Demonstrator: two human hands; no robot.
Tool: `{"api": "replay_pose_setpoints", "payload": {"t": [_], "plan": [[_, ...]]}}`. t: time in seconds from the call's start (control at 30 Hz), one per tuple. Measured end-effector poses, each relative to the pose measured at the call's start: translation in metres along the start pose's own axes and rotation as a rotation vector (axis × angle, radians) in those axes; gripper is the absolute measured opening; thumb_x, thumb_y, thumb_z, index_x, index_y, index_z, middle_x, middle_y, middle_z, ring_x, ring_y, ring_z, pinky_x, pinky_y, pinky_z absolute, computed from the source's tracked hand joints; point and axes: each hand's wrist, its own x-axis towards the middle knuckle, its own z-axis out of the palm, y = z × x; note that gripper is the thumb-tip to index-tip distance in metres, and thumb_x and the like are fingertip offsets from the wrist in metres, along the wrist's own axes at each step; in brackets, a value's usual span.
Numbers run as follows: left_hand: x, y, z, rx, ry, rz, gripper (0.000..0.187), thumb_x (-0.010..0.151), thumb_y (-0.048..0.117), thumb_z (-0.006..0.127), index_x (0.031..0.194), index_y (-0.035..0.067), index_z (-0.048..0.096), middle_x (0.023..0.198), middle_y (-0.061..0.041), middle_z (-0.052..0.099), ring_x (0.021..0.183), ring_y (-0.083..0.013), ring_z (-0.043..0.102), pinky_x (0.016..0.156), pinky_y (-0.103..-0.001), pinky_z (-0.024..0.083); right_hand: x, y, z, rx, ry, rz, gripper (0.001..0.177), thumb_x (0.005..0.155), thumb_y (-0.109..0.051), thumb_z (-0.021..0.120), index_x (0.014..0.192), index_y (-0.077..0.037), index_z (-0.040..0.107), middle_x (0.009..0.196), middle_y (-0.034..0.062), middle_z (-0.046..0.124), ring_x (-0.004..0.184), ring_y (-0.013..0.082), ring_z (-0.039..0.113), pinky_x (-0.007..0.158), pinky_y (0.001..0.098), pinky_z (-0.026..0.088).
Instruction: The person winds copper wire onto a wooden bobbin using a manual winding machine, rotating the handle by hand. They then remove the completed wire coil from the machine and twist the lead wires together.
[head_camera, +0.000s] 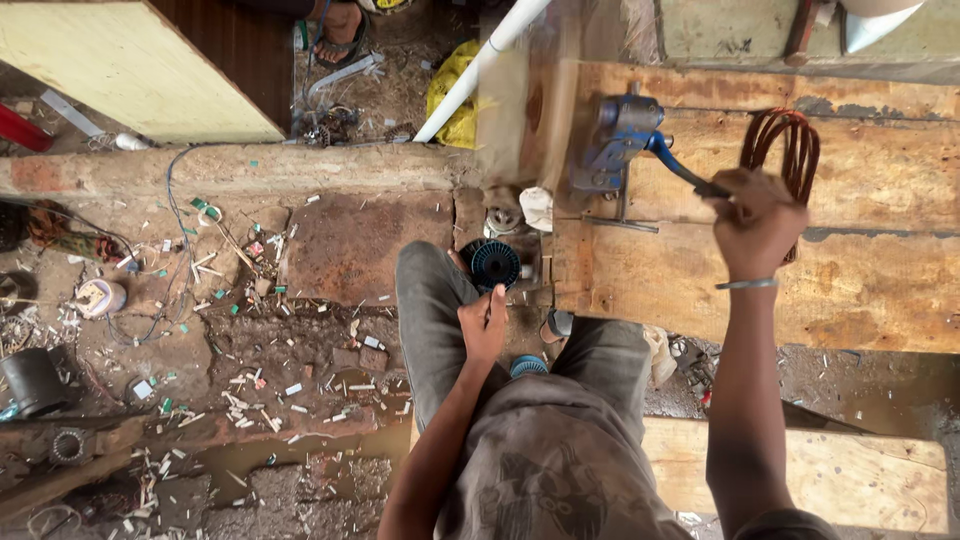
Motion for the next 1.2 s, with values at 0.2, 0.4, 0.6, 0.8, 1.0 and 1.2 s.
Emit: {"api": "replay_pose_setpoints", "payload": {"t": [0.2,0.4,0.6,0.8,1.0,1.2], "plan": [[0.002,0.000,0.002,-0.011,-0.001,-0.074,0.051,0.107,0.026,0.060,0.064,0.000,0.052,0.050,-0.002,0.048,0.048,-0.0032,0.043,0.044,-0.030,0.033,0.067,0.005,0.011,0.322,0.210,0.000,0.025,0.090,0.014,0.080,0.107,-0.004,0.081,0.112,0.0101,0.081,0.098,0.0178,0.079,0.079,0.0236,0.061],[0.003,-0.007,0.005,0.025,-0.001,-0.079,0.052,0.107,0.024,0.060,0.062,0.000,0.052,0.049,-0.001,0.049,0.045,-0.0038,0.044,0.043,-0.029,0.033,0.132,0.041,0.073,0.277,0.239,-0.095,0.027,0.087,0.013,0.083,0.108,-0.005,0.082,0.111,0.0101,0.082,0.098,0.0170,0.081,0.085,0.0261,0.062],[0.006,-0.004,0.006,0.000,-0.011,-0.103,0.053,0.107,0.023,0.060,0.059,0.000,0.050,0.047,-0.001,0.047,0.042,-0.0049,0.040,0.042,-0.030,0.027,0.139,0.062,0.162,0.241,0.035,0.212,0.020,0.085,0.004,0.082,0.099,-0.010,0.083,0.099,0.0103,0.080,0.078,0.0145,0.078,0.063,0.0214,0.063],[0.004,-0.011,0.004,0.041,-0.009,-0.077,0.056,0.107,0.022,0.062,0.059,0.000,0.044,0.047,-0.003,0.039,0.044,-0.0047,0.033,0.043,-0.031,0.022,0.065,0.090,0.232,0.432,-0.001,0.440,0.022,0.084,-0.012,0.071,0.099,-0.017,0.086,0.088,0.0094,0.081,0.072,0.0233,0.076,0.063,0.0312,0.063],[0.004,0.002,0.003,0.030,0.009,-0.078,0.055,0.108,0.026,0.060,0.061,0.000,0.047,0.050,-0.002,0.047,0.047,-0.0048,0.042,0.045,-0.031,0.031,-0.020,0.044,0.158,-0.056,-0.141,0.143,0.013,0.089,-0.015,0.084,0.100,-0.022,0.084,0.085,0.0125,0.076,0.066,0.0319,0.070,0.061,0.0401,0.057],[0.004,0.008,0.002,0.052,0.025,-0.086,0.051,0.106,0.027,0.060,0.064,-0.001,0.057,0.050,-0.003,0.053,0.047,-0.0054,0.048,0.046,-0.032,0.037,-0.049,0.003,0.055,-0.081,-0.138,0.029,0.027,0.079,-0.001,0.080,0.102,-0.014,0.083,0.089,0.0083,0.076,0.074,0.0257,0.072,0.058,0.0371,0.054]]}}
